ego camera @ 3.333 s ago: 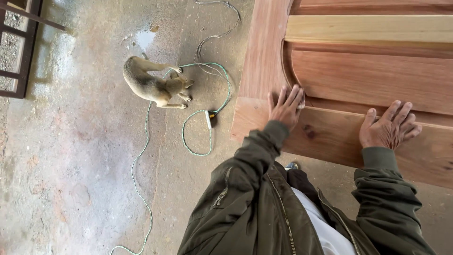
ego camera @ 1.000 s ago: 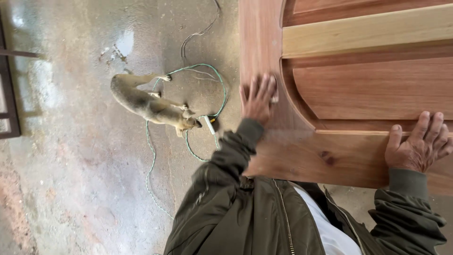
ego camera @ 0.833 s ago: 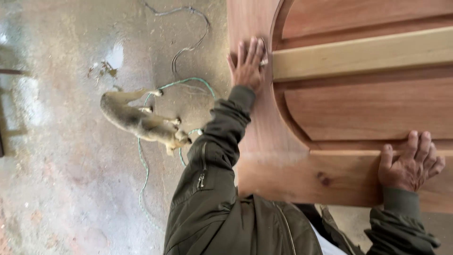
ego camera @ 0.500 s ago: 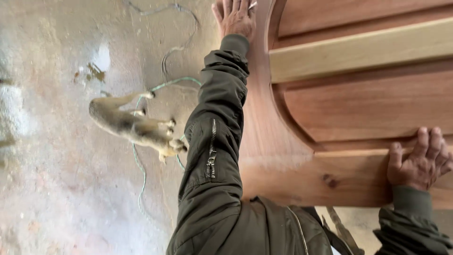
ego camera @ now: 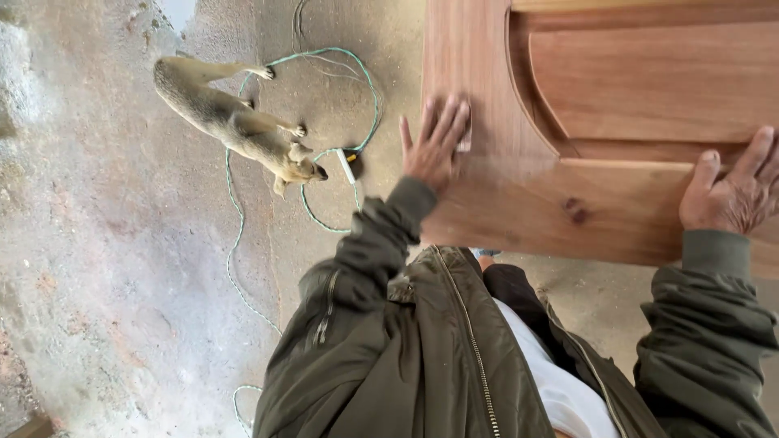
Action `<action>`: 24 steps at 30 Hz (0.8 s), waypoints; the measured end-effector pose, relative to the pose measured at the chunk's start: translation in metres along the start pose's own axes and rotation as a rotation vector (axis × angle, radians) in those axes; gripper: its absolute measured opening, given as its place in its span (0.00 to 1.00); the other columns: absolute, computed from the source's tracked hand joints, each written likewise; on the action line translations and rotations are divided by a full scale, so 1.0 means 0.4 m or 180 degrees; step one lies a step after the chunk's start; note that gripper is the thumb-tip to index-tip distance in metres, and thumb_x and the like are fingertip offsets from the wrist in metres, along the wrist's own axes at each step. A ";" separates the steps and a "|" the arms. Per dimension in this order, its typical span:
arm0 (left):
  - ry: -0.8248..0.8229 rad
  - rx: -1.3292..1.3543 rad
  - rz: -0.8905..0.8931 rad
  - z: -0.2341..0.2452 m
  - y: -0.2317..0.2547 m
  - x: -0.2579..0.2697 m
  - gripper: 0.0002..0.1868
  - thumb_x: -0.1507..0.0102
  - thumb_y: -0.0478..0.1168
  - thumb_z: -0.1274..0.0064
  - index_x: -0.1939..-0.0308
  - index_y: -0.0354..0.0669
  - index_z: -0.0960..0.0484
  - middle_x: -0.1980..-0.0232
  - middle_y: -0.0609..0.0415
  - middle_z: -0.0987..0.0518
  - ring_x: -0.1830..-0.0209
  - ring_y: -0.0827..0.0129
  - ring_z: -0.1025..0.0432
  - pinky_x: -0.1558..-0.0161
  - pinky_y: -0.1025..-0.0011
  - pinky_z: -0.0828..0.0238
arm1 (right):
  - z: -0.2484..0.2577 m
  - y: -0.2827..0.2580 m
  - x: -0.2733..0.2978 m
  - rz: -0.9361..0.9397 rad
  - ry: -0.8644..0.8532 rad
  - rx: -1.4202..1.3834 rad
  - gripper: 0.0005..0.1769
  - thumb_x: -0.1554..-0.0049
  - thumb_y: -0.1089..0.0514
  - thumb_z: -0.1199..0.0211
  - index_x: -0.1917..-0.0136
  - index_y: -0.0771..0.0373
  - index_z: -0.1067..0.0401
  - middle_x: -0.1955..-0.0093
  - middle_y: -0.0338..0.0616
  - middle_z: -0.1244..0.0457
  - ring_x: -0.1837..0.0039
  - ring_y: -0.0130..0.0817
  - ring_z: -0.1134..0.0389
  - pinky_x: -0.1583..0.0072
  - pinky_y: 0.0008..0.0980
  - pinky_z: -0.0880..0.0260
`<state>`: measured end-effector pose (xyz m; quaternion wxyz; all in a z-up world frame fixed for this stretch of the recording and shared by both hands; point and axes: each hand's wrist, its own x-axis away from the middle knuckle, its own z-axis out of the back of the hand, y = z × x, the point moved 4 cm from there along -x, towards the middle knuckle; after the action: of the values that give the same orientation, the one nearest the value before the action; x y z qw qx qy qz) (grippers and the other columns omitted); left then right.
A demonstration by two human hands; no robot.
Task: The person sands the surface and edges of a large wooden board using a sanding block. A dog is present nearby and briefly interacts with the person's hand. The person then uses a chisel to work on the edge of the wood.
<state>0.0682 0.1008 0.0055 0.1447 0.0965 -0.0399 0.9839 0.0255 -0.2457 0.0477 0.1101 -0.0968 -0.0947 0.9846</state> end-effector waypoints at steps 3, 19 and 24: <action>0.0213 -0.0052 0.0535 0.037 -0.024 -0.096 0.30 0.41 0.60 0.71 0.36 0.65 0.55 0.33 0.72 0.57 0.33 0.72 0.63 0.41 0.46 0.68 | -0.031 0.032 0.017 0.0357 0.0070 0.0046 0.26 0.37 0.57 0.46 0.33 0.69 0.54 0.39 0.64 0.49 0.45 0.62 0.42 0.50 0.49 0.40; 0.0363 0.3480 0.0959 0.107 0.224 0.297 0.24 0.44 0.61 0.67 0.71 0.46 0.25 0.71 0.51 0.24 0.61 0.59 0.30 0.55 0.61 0.35 | 0.086 -0.330 0.250 0.0794 -0.1668 -0.3204 0.23 0.48 0.59 0.45 0.40 0.65 0.41 0.49 0.59 0.43 0.46 0.52 0.42 0.48 0.48 0.41; 0.0750 0.4759 0.0894 0.011 0.184 0.253 0.21 0.41 0.57 0.61 0.84 0.54 0.29 0.86 0.62 0.28 0.77 0.71 0.29 0.70 0.78 0.34 | -0.001 -0.393 0.243 -0.0161 -0.2696 -0.4507 0.11 0.56 0.72 0.42 0.57 0.70 0.34 0.65 0.49 0.40 0.60 0.31 0.38 0.60 0.34 0.31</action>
<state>-0.0478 0.0580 0.0265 -0.0821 0.0573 0.6395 0.7622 -0.0361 -0.0722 0.0637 0.0002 0.2383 -0.7285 0.6422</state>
